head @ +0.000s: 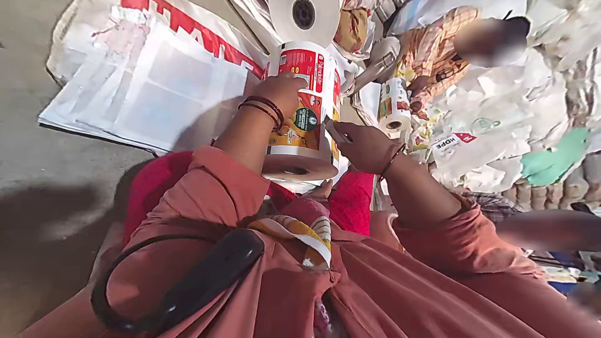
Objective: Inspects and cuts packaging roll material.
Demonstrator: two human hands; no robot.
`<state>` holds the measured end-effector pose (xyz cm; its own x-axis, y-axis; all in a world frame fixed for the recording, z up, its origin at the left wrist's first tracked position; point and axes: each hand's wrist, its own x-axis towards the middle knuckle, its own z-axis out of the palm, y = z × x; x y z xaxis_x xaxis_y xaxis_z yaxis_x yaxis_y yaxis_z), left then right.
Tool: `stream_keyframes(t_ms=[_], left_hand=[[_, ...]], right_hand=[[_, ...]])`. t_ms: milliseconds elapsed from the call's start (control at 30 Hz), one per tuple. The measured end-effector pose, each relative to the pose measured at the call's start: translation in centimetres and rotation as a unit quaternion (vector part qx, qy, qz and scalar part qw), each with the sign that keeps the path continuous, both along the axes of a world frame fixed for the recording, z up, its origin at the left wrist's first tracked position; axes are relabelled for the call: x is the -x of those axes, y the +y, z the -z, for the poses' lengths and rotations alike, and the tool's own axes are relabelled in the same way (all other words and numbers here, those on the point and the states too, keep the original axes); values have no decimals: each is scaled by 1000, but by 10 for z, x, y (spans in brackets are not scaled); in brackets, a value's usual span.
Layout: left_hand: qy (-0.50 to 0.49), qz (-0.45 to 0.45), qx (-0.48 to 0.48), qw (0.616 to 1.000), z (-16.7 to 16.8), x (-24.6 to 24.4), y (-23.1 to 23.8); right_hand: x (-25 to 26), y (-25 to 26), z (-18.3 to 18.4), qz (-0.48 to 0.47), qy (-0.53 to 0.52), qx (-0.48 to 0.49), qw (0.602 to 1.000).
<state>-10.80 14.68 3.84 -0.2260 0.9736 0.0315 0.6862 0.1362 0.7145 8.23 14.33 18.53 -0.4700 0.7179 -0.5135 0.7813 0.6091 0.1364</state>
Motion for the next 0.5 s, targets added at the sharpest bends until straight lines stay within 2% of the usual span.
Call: stream_keyframes(t_ms=[233, 300, 367, 433, 467, 500], left_hand=[[5, 3, 1, 1000, -5, -5, -9], [2, 10, 4, 1000, -7, -7, -12], [2, 15, 3, 1000, -7, -7, -13], [-1, 16, -7, 1000, -4, -5, -11], [-3, 20, -7, 1000, -3, -6, -11], [4, 23, -5, 1000, -4, -5, -12]], right_hand=[[-33, -59, -8, -67, -80, 22, 994], [-53, -76, -5, -105, -101, 103, 984], [-75, -92, 10, -100, -91, 206, 969], [-93, -88, 10, -64, 8, 133, 989], [-104, -79, 4, -26, 119, 70, 990], [-111, -67, -4, 4, 224, 27, 974]])
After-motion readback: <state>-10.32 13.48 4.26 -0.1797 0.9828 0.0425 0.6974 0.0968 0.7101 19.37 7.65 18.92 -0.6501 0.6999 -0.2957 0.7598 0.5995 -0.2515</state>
